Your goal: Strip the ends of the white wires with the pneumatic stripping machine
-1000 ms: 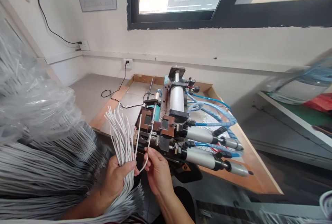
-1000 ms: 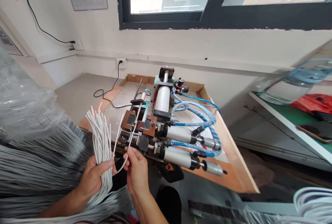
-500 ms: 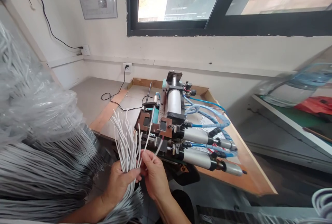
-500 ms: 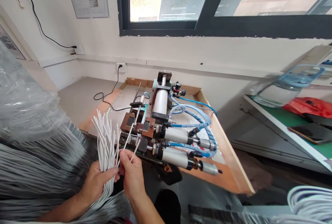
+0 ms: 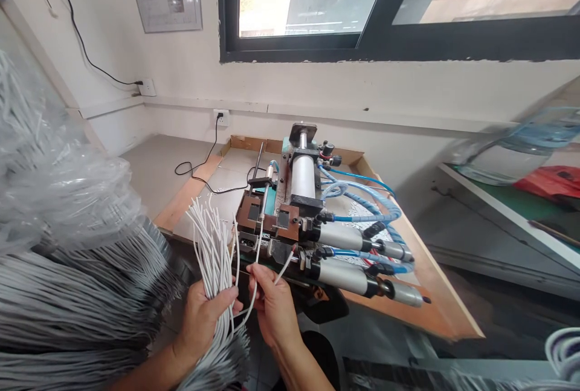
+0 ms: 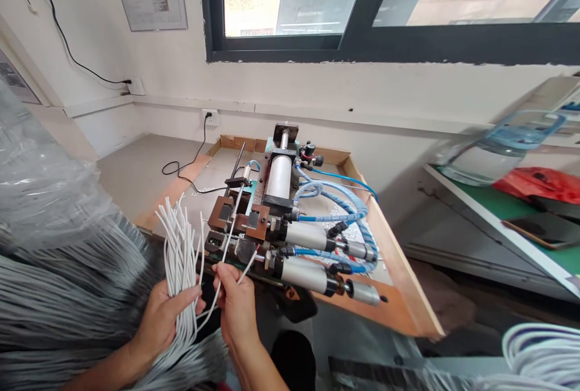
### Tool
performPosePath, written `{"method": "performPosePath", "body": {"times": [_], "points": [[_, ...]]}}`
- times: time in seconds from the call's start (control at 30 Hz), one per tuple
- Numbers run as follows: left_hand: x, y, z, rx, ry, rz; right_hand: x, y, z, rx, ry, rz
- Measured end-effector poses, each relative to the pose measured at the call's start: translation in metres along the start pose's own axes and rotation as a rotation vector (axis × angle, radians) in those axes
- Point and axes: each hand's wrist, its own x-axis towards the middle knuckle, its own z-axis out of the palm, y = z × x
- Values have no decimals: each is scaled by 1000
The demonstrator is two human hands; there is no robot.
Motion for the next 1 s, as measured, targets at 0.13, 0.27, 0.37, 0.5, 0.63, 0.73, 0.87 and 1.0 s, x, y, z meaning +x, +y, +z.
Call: {"method": "performPosePath", "body": {"times": [0.13,0.27,0.37,0.5,0.63,0.73,0.87,1.0], "points": [[0,-2,0,-1,4,-14,1,1,1,73,-94,70],[-1,1,2,-1,-38,-6,-5,4,1,-23,-238,142],[-1,3,1,8,-50,47,-10,7,-1,-110,-190,-5],[0,4,-1,12,-10,69,-11,9,-4,-128,-76,-66],[1,3,-3,-29,10,10,-8,7,-3,-89,-26,-15],[2,1,-3,-3,29,-33,-6,4,-1,-63,-10,27],[2,-1,-5,73,26,5,-3,2,0,-45,-27,25],[0,2,-5,136,-18,53,-4,2,3,-102,-168,13]]}}
